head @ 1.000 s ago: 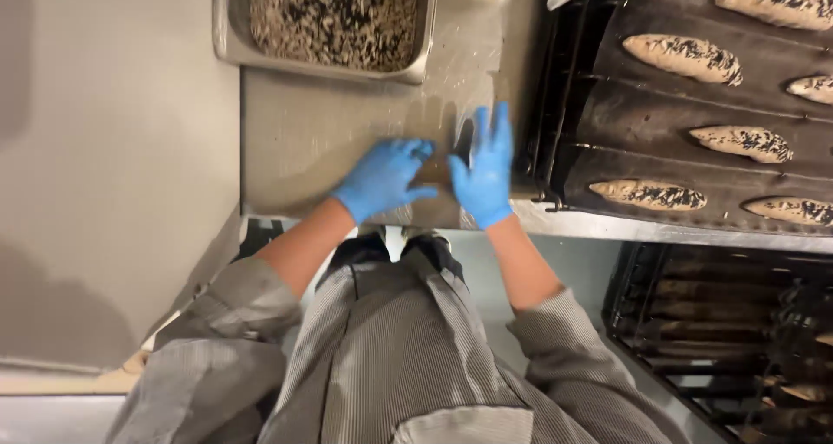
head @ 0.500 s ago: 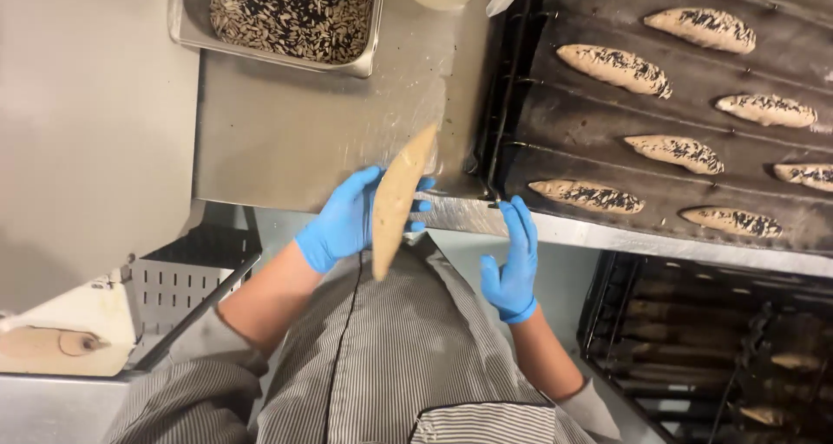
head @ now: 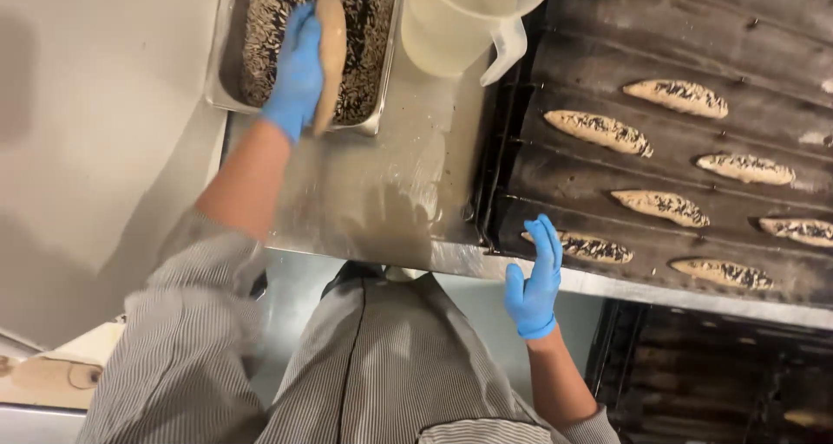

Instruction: The recorder is shaping bread dough by hand, coating it with seeds, and feeding pieces into a dough-molding machine.

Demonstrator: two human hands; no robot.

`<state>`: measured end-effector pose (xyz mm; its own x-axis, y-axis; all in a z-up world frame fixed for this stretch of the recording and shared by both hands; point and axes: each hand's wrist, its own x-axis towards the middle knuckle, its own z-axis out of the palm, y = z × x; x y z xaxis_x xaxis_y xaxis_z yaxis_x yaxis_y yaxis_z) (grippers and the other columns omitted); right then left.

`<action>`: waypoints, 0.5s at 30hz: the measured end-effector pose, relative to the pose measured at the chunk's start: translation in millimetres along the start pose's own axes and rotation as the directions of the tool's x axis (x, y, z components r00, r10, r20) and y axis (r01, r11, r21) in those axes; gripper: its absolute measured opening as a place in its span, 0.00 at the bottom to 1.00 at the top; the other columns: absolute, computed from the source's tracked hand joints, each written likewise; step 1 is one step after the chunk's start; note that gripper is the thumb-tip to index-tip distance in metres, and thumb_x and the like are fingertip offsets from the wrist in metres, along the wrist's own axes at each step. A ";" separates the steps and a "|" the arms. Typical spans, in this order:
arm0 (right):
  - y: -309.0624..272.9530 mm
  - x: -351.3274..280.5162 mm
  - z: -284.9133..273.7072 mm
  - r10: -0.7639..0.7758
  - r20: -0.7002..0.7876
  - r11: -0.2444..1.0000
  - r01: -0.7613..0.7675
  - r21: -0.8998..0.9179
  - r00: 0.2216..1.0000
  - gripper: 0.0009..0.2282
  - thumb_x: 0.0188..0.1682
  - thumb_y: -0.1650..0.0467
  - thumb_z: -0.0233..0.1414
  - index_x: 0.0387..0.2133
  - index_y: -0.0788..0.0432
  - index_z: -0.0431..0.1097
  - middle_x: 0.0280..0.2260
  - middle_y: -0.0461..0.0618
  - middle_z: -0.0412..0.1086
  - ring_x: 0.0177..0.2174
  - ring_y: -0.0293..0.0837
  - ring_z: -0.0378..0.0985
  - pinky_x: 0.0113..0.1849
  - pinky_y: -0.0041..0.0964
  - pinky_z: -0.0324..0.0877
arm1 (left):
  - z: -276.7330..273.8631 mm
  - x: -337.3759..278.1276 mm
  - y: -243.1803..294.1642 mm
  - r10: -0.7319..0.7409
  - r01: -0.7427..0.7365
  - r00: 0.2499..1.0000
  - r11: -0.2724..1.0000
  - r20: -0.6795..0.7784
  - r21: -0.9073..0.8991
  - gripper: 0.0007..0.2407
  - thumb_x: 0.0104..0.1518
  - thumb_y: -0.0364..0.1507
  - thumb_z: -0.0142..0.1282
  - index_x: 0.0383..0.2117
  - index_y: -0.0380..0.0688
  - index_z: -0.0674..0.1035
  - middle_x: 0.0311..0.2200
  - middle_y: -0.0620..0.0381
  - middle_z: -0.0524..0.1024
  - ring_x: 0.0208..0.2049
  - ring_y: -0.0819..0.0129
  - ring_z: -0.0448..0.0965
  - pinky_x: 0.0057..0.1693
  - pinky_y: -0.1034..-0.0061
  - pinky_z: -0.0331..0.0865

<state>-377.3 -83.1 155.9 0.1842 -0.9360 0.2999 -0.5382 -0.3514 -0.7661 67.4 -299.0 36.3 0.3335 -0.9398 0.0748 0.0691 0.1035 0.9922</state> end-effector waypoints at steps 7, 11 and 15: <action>-6.4 7.3 4.7 0.030 -0.030 0.978 -0.036 -0.205 0.999 0.29 0.43 0.78 0.50 0.63 0.69 0.56 0.63 0.66 0.59 0.64 0.63 0.61 0.65 0.52 0.57 | 11.5 47.8 -41.2 -0.056 -0.431 0.902 -0.065 0.428 0.900 0.12 0.63 0.26 0.50 0.50 0.36 0.72 0.44 0.41 0.73 0.45 0.46 0.77 0.39 0.57 0.78; -9.0 2.3 5.4 0.086 -0.115 0.970 -0.109 -0.216 0.990 0.28 0.47 0.77 0.51 0.64 0.69 0.55 0.62 0.65 0.60 0.63 0.61 0.63 0.63 0.50 0.60 | -0.4 43.0 -37.4 -0.080 -0.528 0.848 -0.043 0.524 0.848 0.13 0.64 0.26 0.49 0.51 0.32 0.74 0.42 0.39 0.73 0.42 0.46 0.77 0.33 0.60 0.78; -11.7 1.8 9.9 0.101 -0.122 0.956 -0.130 -0.264 0.987 0.27 0.47 0.77 0.53 0.63 0.68 0.57 0.60 0.65 0.63 0.63 0.63 0.63 0.64 0.51 0.60 | 0.2 48.7 -3.6 -0.076 -0.294 0.935 0.383 0.347 0.876 0.12 0.74 0.35 0.48 0.47 0.38 0.78 0.40 0.37 0.74 0.40 0.43 0.77 0.46 0.55 0.75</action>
<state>-362.6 -80.9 159.8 0.0272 -0.9571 0.2884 -0.7553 -0.2087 -0.6213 83.2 -345.2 36.4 -0.0197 -0.9994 0.0293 -0.8948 0.0307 0.4453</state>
